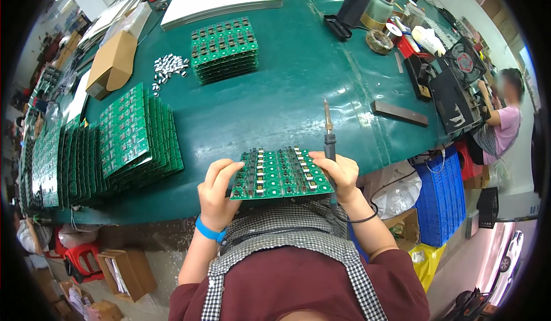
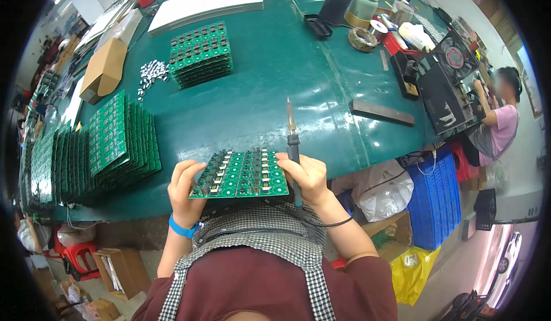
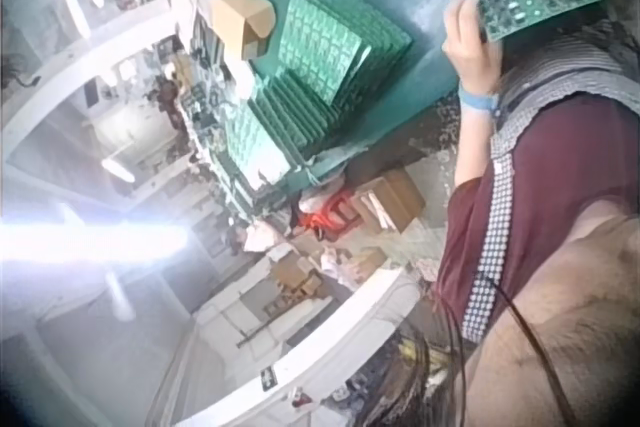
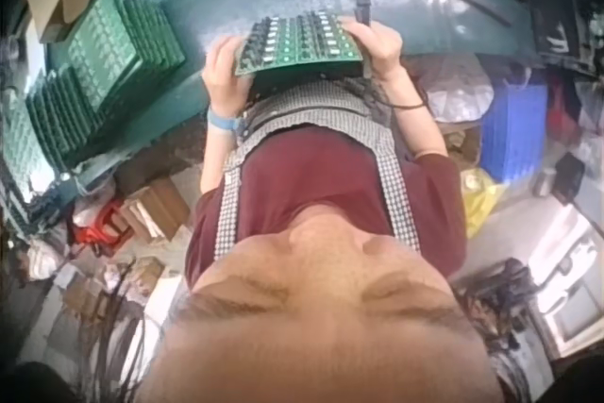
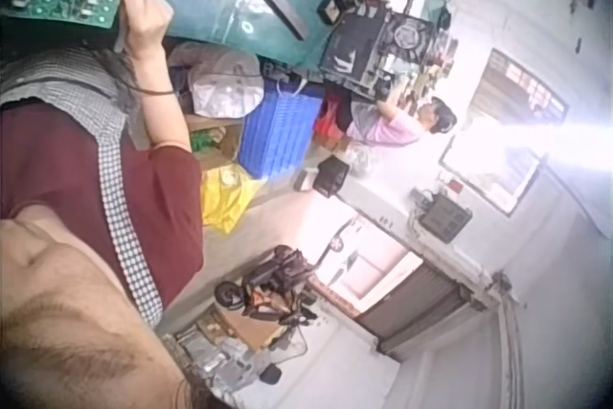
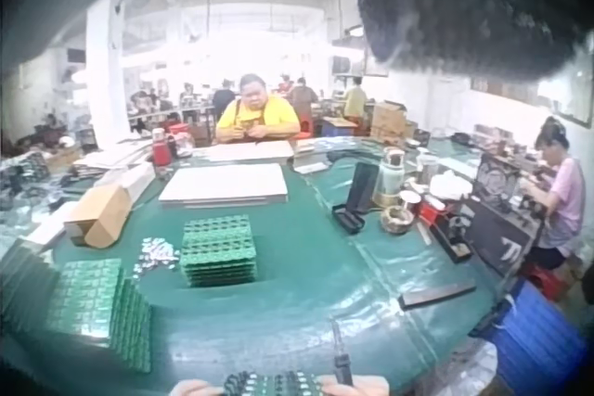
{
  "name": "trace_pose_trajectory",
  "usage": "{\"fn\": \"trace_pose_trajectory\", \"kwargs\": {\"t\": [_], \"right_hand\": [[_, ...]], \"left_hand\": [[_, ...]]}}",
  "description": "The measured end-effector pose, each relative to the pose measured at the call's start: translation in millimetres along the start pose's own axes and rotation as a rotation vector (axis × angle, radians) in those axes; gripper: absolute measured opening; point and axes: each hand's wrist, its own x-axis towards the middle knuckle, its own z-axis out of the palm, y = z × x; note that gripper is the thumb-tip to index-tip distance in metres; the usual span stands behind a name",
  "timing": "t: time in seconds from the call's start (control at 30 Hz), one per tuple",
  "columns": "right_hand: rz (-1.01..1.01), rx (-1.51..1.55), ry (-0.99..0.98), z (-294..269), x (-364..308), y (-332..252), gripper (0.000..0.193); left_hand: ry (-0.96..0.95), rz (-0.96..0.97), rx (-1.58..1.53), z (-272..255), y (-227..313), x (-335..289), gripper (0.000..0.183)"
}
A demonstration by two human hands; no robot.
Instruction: The person uses a soldering iron to attach small electronic components to a green circuit board. They repeatedly pick up components, place them on the board, and apply heat to secure them. The person works on multiple boards, stacking completed ones on the table.
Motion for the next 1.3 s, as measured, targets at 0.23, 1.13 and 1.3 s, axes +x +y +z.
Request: {"fn": "trace_pose_trajectory", "kwargs": {"t": [0.23, 1.13, 1.3], "right_hand": [[0.004, 0.008, 0.032, -1, -1, -3, 0.022], [0.188, 0.091, 0.023, -6, -5, 0, 0.02], [0.167, 0.109, 0.06, -3, -8, 3, 0.02]], "left_hand": [[-0.184, -0.07, -0.168, 1, -1, 19, 0.035], [-0.283, -0.086, -0.583, 6, -10, 19, 0.034], [-0.28, -0.079, -0.601, 6, -9, 17, 0.031]]}}
